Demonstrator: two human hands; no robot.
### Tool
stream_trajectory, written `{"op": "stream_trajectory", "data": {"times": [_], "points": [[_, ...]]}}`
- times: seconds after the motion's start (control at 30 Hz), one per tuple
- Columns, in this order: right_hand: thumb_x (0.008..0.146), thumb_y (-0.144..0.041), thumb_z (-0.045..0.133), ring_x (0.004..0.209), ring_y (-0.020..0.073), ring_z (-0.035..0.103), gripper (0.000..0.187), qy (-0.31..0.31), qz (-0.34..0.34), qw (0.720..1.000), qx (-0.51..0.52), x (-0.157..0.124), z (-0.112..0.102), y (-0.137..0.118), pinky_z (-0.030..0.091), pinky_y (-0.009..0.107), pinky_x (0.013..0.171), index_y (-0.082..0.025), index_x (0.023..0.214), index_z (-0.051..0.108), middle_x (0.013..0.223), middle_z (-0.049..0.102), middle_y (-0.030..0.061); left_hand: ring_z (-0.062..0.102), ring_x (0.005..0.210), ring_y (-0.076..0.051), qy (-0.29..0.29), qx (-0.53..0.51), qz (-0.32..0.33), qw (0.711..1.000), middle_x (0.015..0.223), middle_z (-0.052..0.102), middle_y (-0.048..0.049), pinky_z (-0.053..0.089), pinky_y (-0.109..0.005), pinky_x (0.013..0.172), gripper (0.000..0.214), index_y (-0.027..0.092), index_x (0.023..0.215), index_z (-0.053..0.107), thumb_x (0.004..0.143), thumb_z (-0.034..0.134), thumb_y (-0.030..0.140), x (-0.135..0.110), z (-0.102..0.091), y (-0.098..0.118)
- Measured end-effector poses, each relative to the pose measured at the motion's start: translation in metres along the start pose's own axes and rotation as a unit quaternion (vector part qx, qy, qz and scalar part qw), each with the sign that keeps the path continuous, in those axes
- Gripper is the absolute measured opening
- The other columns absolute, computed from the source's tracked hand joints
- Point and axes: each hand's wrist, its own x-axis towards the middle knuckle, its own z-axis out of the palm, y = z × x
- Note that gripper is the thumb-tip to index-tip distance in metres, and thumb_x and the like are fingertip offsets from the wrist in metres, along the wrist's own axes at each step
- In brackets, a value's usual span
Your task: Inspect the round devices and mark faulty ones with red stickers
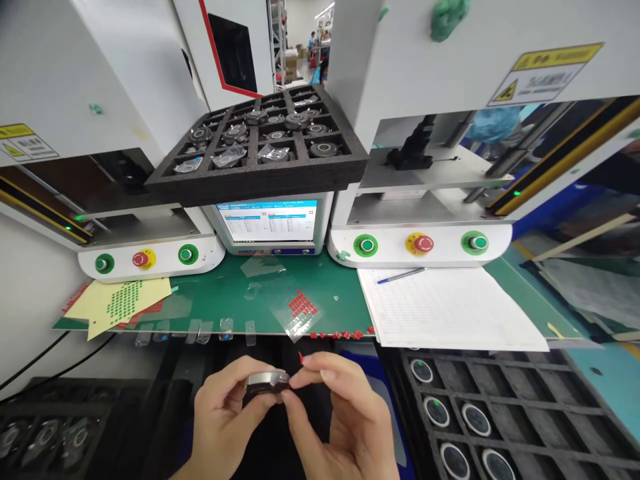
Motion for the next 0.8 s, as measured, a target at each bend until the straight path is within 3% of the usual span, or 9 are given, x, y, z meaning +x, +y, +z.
{"op": "stream_trajectory", "data": {"times": [0.13, 0.3, 0.5, 0.57, 0.67, 0.8], "points": [[0.075, 0.018, 0.058, 0.092, 0.0139, 0.069, 0.063, -0.010, -0.013, 1.000, 0.024, 0.004, 0.003, -0.001, 0.060, 0.024, 0.087, -0.017, 0.126, 0.056, 0.097, 0.067, 0.0038, 0.067, 0.065, -0.009, -0.025, 0.083, 0.093, 0.992, 0.078, 0.074, 0.0015, 0.052, -0.013, 0.063, 0.016, 0.021, 0.095, 0.074, 0.083, 0.073, 0.011, -0.001, -0.006, -0.004], [0.074, 0.020, 0.053, 0.091, 0.0111, 0.066, 0.065, -0.026, -0.008, 0.999, 0.035, 0.006, 0.003, -0.003, 0.058, 0.020, 0.086, -0.017, 0.127, 0.054, 0.107, 0.060, 0.0053, 0.065, 0.062, -0.009, -0.032, 0.105, 0.138, 0.984, 0.077, 0.072, 0.0000, 0.051, -0.014, 0.060, 0.013, 0.020, 0.100, 0.072, 0.087, 0.072, 0.017, 0.001, -0.012, -0.003], [0.085, 0.010, 0.054, 0.090, 0.0128, 0.061, 0.061, -0.239, 0.079, 0.963, 0.095, 0.015, -0.024, 0.002, 0.059, 0.026, 0.084, -0.024, 0.135, 0.045, 0.109, 0.057, 0.0073, 0.066, 0.062, -0.010, -0.094, 0.107, 0.172, 0.975, 0.074, 0.073, -0.0016, 0.051, -0.014, 0.060, 0.016, 0.018, 0.098, 0.072, 0.093, 0.068, 0.032, 0.006, -0.019, 0.002], [0.088, 0.006, 0.055, 0.090, 0.0130, 0.061, 0.057, -0.270, 0.089, 0.953, 0.104, 0.018, -0.029, 0.004, 0.059, 0.027, 0.085, -0.026, 0.134, 0.044, 0.106, 0.057, 0.0067, 0.066, 0.061, -0.010, -0.104, 0.102, 0.162, 0.976, 0.072, 0.073, -0.0017, 0.050, -0.014, 0.059, 0.018, 0.018, 0.095, 0.072, 0.093, 0.067, 0.035, 0.007, -0.020, 0.003], [0.091, 0.001, 0.055, 0.085, 0.0117, 0.061, 0.050, -0.256, 0.083, 0.957, 0.110, 0.020, -0.026, 0.005, 0.060, 0.025, 0.083, -0.026, 0.132, 0.046, 0.104, 0.058, 0.0065, 0.066, 0.060, -0.010, -0.108, 0.095, 0.135, 0.980, 0.072, 0.073, -0.0010, 0.050, -0.015, 0.059, 0.015, 0.018, 0.091, 0.072, 0.091, 0.069, 0.033, 0.009, -0.022, 0.004], [0.092, -0.006, 0.062, 0.082, 0.0131, 0.067, 0.037, -0.147, 0.050, 0.984, 0.089, 0.016, -0.011, 0.005, 0.062, 0.026, 0.079, -0.022, 0.124, 0.055, 0.105, 0.063, 0.0093, 0.065, 0.061, -0.010, -0.081, 0.101, 0.135, 0.982, 0.071, 0.071, -0.0001, 0.049, -0.016, 0.060, 0.010, 0.019, 0.089, 0.072, 0.090, 0.070, 0.028, 0.011, -0.021, 0.005]]}}
